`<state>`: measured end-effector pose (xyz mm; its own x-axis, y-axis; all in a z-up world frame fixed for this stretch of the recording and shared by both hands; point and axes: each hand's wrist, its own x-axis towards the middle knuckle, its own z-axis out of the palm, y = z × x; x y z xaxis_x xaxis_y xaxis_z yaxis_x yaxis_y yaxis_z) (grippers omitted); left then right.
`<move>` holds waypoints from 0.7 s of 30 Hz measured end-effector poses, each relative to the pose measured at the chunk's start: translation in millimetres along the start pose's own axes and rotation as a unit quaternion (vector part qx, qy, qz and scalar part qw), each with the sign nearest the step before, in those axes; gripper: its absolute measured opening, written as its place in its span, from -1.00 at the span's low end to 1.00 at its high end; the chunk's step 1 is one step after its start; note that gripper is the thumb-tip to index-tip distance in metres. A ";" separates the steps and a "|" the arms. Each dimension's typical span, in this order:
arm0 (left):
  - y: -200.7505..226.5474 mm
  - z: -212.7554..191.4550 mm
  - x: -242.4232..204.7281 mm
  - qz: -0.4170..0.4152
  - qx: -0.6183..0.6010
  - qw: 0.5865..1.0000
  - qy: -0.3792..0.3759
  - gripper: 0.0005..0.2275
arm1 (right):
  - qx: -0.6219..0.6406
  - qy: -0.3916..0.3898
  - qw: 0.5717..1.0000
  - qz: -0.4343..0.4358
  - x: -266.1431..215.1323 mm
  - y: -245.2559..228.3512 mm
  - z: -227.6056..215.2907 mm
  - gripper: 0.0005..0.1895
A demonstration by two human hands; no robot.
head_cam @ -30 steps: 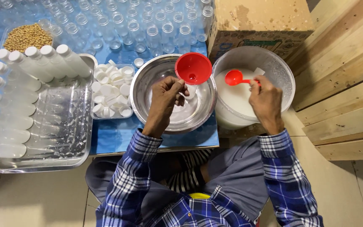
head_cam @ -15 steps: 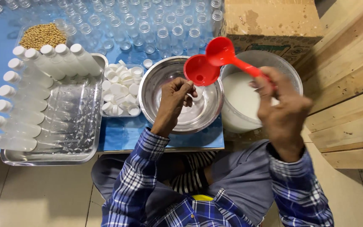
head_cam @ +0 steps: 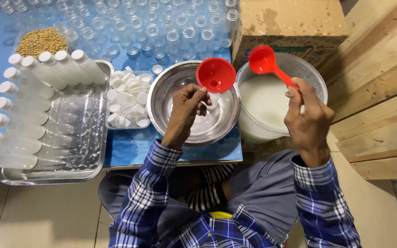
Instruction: The person scoops a white liquid from a large bucket using a red ladle and pours it into a plastic bottle through a red funnel. After filling, the person removes the funnel, picks up a white cap, and screws it onto the bottle before placing it on a tray.
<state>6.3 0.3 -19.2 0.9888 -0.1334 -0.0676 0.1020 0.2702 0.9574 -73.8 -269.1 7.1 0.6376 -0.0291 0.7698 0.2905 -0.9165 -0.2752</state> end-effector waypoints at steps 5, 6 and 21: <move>5.0 4.2 -2.1 -0.004 0.002 1.000 -0.004 -0.81 | -0.041 -0.114 0.989 0.090 -24.6 45.2 42.9 -0.87; 7.6 4.6 -3.4 -0.006 0.004 1.000 -0.002 -0.81 | -0.043 -0.147 0.981 0.116 -28.6 51.1 51.8 -0.85; 1.7 -1.5 -1.7 -0.002 -0.003 1.000 -0.005 -0.82 | 0.015 -0.134 0.973 0.186 -30.1 75.3 64.2 -0.92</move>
